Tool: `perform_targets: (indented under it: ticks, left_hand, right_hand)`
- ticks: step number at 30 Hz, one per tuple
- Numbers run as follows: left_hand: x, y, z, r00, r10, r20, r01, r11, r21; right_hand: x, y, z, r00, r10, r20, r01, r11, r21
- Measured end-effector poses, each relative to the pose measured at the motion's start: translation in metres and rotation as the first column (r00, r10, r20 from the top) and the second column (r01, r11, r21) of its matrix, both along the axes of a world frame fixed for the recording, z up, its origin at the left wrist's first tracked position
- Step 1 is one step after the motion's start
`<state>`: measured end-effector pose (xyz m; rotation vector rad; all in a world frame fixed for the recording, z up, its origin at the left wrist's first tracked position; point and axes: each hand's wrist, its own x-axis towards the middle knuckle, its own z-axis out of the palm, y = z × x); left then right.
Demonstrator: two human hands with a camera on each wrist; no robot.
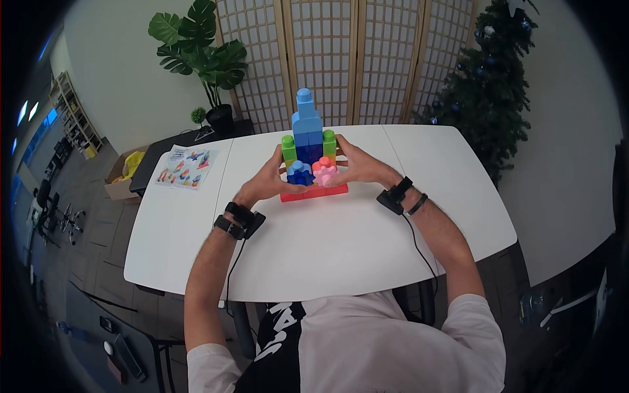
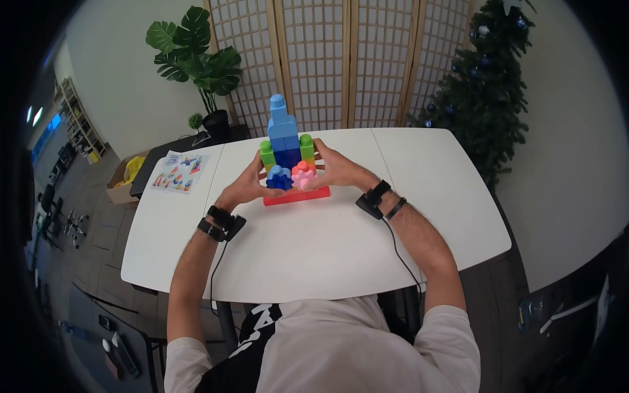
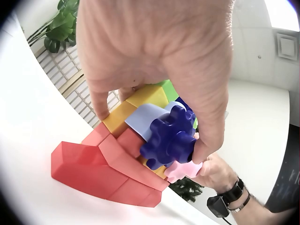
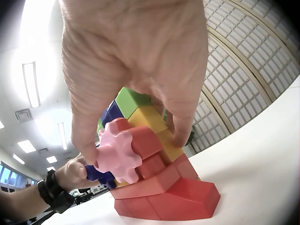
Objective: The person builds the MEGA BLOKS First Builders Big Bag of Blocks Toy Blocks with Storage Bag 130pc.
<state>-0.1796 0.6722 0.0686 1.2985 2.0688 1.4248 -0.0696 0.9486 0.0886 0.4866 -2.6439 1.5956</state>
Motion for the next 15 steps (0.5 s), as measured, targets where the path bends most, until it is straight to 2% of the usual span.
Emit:
perform_targets:
  ticks: [7, 12, 15]
  left_hand:
    - [-0.007, 0.001, -0.008, 1.000, -0.007, 0.025, 0.007, 1.000, 0.004]
    - [-0.011, -0.006, -0.002, 0.998, -0.034, 0.045, 0.038, 0.995, -0.091]
    - [-0.025, -0.018, -0.004, 0.998, -0.039, 0.050, 0.042, 0.997, -0.059]
  right_hand:
    - [-0.002, 0.001, -0.002, 1.000, 0.002, 0.001, -0.002, 1.000, -0.012]
    - [0.000, 0.004, 0.003, 0.998, 0.027, 0.048, -0.025, 0.999, -0.048]
    - [-0.001, 0.013, 0.003, 0.999, 0.014, 0.032, -0.014, 1.000, 0.008]
